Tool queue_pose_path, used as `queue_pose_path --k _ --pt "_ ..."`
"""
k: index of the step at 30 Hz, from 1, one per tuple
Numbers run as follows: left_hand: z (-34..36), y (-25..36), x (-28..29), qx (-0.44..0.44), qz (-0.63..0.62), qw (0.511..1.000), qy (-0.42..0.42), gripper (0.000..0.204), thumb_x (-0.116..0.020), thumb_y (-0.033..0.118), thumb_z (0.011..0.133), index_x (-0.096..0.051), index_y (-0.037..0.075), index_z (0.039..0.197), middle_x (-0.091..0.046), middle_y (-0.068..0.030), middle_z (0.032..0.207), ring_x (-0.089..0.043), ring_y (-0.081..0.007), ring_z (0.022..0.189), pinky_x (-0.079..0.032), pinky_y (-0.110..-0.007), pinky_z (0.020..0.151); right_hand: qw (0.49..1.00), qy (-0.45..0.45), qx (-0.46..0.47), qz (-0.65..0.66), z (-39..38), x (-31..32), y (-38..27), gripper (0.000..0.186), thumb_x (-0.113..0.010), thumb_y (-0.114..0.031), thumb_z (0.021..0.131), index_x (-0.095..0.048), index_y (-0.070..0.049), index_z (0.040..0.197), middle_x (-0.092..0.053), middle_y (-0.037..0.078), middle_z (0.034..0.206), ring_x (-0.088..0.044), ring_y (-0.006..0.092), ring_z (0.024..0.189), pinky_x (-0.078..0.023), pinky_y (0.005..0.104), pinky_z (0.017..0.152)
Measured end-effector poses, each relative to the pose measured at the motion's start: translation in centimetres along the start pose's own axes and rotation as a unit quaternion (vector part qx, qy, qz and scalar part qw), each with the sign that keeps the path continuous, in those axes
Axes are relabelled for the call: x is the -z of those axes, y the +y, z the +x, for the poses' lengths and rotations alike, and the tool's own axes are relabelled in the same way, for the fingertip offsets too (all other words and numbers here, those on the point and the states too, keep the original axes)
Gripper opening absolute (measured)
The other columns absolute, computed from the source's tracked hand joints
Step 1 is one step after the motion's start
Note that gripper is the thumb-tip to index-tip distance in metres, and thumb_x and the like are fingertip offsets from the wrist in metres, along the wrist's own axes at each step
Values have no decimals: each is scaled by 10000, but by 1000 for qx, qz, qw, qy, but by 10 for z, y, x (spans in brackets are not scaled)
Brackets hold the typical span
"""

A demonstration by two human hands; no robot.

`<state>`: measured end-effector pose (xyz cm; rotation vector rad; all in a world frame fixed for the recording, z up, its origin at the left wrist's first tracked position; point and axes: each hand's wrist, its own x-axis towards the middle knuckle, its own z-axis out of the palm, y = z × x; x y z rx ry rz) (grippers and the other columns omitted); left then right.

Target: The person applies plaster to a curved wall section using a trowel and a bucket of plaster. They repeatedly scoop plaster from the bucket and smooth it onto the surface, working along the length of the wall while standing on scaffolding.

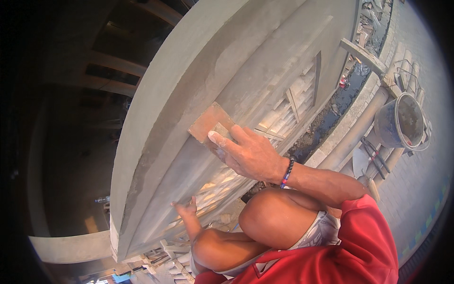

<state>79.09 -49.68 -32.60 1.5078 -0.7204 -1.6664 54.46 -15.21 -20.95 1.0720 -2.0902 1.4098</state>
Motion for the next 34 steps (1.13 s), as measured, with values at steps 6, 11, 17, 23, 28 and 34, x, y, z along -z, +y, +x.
queue_pose_path --k 6,11,17,23,28,34 --pt "3 2 10 -30 26 999 -8 701 -377 610 956 -203 215 1509 -137 -76 1570 -162 -306 1427 -402 -524 1007 986 164 8 7 66 33 6 606 -718 -83 750 -522 -125 1321 -471 87 793 -513 228 605 -471 343 496" --pt "3 6 12 -2 1 1000 -5 722 -380 599 960 -177 181 1514 -103 -101 1572 -131 -325 1437 -394 -550 1017 1000 1 -6 23 14 -9 4 640 -715 -78 729 -504 -114 1333 -463 84 791 -519 232 612 -462 352 494" --pt "-6 6 13 -25 24 999 5 727 -374 587 967 -163 162 1518 -106 -135 1565 -147 -337 1434 -393 -543 1027 984 172 -31 19 49 57 35 624 -680 -35 719 -509 -86 1317 -466 110 793 -524 262 613 -477 369 516" --pt "-1 7 3 -10 24 1000 -12 713 -374 575 972 -177 158 1516 -129 -127 1563 -159 -338 1429 -374 -538 1048 991 119 -45 46 51 19 28 652 -667 -31 732 -466 -66 1351 -493 130 840 -558 277 653 -494 380 546" --pt "-6 9 0 6 -1 1000 8 699 -374 564 976 -191 158 1514 -146 -115 1563 -167 -328 1428 -357 -544 1057 994 68 -55 61 7 38 33 676 -667 -42 737 -454 -87 1376 -509 136 876 -585 274 694 -516 373 572" --pt "-9 6 -8 6 -13 999 34 694 -382 566 972 -194 174 1514 -144 -106 1566 -157 -335 1430 -340 -559 1066 957 287 -50 16 108 123 84 521 -631 -60 789 -523 86 1277 -638 247 1073 -638 308 985 -494 356 879"
